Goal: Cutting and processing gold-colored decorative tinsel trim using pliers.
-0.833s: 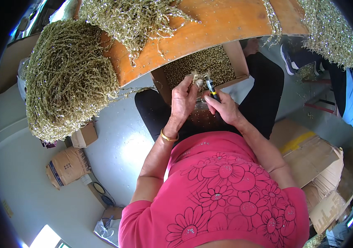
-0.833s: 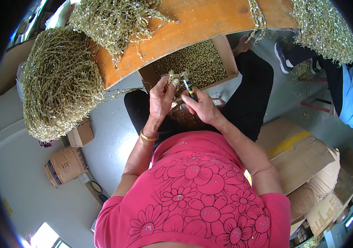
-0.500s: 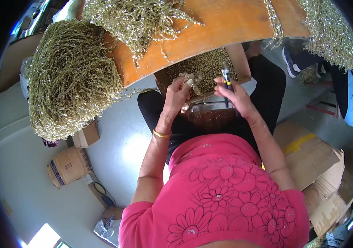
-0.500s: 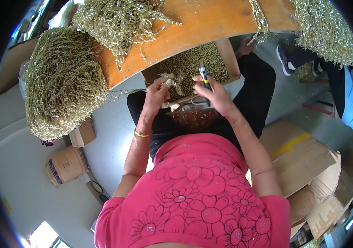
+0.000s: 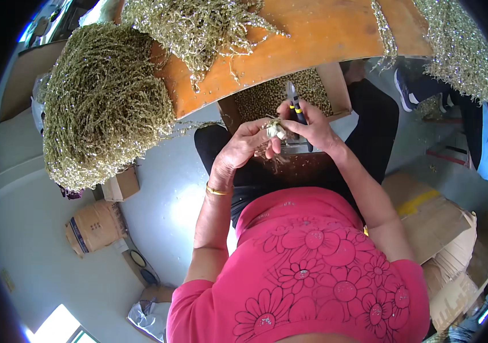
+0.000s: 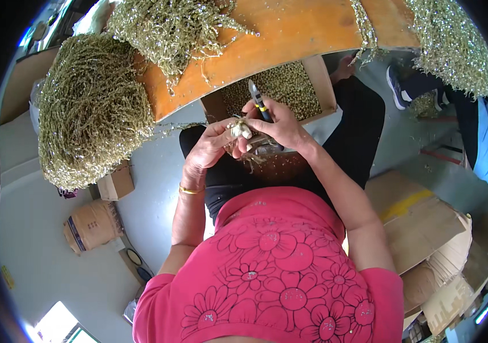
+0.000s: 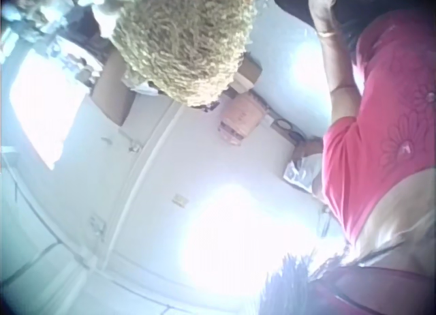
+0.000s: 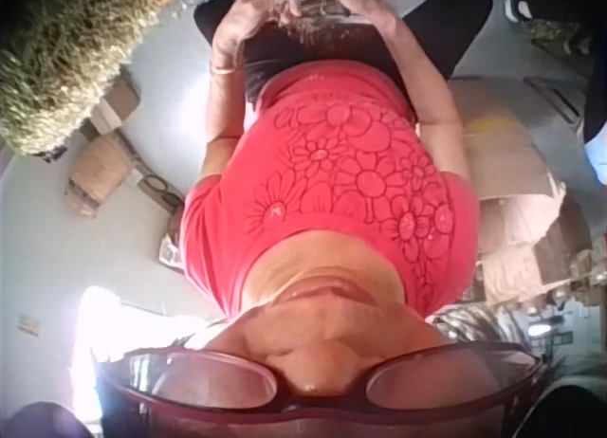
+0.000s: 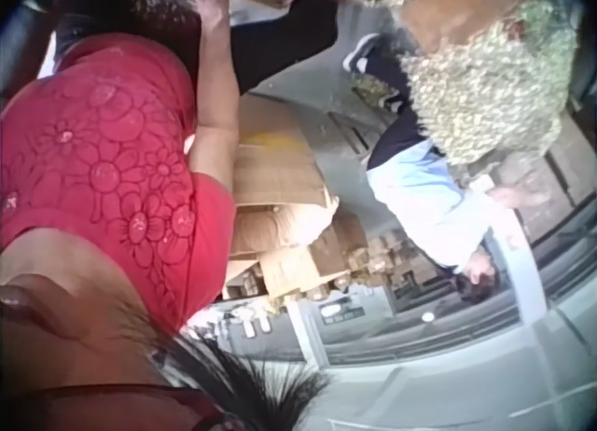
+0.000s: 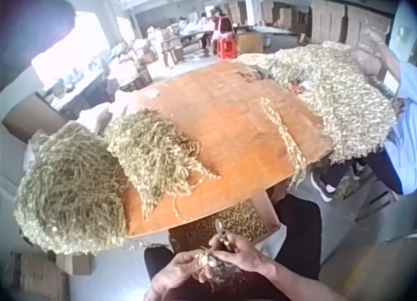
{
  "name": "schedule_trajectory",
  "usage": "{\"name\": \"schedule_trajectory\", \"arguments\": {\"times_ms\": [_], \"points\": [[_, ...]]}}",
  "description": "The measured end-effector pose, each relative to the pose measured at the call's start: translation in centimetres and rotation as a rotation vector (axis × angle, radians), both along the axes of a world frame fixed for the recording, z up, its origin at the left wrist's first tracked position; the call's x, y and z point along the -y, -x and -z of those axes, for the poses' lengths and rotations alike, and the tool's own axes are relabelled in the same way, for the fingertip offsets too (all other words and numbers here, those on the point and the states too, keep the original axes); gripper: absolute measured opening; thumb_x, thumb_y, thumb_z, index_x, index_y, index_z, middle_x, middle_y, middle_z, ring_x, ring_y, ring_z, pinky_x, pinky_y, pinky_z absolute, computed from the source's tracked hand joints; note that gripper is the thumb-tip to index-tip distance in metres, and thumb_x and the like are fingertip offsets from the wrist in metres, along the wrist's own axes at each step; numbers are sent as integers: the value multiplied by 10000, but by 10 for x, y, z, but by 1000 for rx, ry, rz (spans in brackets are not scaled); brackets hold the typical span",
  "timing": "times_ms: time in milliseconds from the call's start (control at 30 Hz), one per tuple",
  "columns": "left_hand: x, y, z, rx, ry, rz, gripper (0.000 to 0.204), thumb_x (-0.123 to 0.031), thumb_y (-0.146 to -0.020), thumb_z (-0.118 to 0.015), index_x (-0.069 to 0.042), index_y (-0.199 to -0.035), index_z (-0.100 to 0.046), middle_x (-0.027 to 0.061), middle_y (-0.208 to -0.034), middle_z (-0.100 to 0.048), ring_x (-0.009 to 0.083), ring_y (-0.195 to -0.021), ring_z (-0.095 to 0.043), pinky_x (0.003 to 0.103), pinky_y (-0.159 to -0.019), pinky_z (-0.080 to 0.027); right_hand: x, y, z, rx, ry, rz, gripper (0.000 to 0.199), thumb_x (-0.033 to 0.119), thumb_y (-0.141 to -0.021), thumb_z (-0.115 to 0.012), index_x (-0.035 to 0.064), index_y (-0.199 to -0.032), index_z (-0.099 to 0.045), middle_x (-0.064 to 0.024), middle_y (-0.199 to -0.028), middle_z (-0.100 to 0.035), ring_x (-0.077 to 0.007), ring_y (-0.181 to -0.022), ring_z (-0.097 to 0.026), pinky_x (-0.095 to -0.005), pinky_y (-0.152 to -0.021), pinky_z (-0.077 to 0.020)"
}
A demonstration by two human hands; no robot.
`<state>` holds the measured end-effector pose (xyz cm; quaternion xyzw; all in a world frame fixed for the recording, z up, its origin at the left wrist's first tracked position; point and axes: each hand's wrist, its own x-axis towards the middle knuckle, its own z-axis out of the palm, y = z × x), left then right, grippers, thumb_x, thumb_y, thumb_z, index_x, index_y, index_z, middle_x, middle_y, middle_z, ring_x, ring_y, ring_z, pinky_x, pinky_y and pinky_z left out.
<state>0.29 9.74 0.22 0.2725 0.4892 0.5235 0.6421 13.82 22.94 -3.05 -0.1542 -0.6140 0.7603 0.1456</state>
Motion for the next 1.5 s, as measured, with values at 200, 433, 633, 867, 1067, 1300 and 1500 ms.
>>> {"name": "schedule_trajectory", "arguments": {"times_ms": [200, 433, 633, 867, 1067, 1300, 1500], "points": [[1, -14, 1, -627, 6, -163, 182, -121, -875, -489, 15, -995, -500, 27, -790, -573, 63, -766, -526, 226, -653, -465, 11, -7, -21, 170, -176, 134, 188, 82, -767, -603, 42, -936, -529, 28, -772, -501, -47, -706, -458, -206, -656, -396], [-6, -14, 4, -206, 73, -147, 142, -126, -868, -501, -28, -968, -519, 17, -762, -564, 47, -635, -470, 182, -556, -399, 22, -9, -26, 127, -197, 302, 165, 57, -782, -590, 32, -931, -524, -4, -798, -531, -63, -744, -490, -219, -696, -409], [-11, -26, 10, 264, 82, -327, 111, -107, -843, -537, -61, -943, -543, 21, -755, -580, 45, -565, -444, 169, -526, -356, 32, -10, -12, 31, -88, 492, 227, 14, -787, -572, 22, -1001, -498, -20, -839, -538, -79, -764, -503, -231, -729, -418], [-13, -37, 8, -147, -20, -507, 101, -72, -837, -538, -53, -935, -554, 13, -739, -592, 15, -563, -414, 151, -498, -341, 27, -60, -17, 411, 67, 209, 331, 263, -820, -551, 44, -1067, -521, -4, -772, -548, -72, -702, -492, -210, -656, -392], [-12, -37, 17, -342, -35, -547, 104, -28, -825, -537, -31, -929, -550, -16, -744, -567, 21, -599, -444, 162, -545, -390, 65, -101, -11, 603, -64, -105, 450, 212, -732, -632, 11, -1106, -480, -98, -854, -564, -181, -809, -547, -290, -755, -424], [-10, -37, 15, -899, -95, -466, 150, 12, -763, -540, -5, -911, -516, 78, -744, -520, 139, -641, -540, 249, -555, -445, 34, -55, -47, 380, -721, 374, 355, 91, -720, -628, 36, -1050, -508, -71, -794, -527, -155, -683, -538, -251, -601, -439], [-10, -39, 5, -918, -119, -472, 172, 11, -745, -548, -10, -912, -512, 103, -758, -512, 195, -644, -550, 276, -552, -450, 21, -58, -47, 415, -951, 230, 322, 96, -709, -633, 62, -1009, -522, -80, -828, -546, -195, -667, -576, -287, -606, -456]]}}
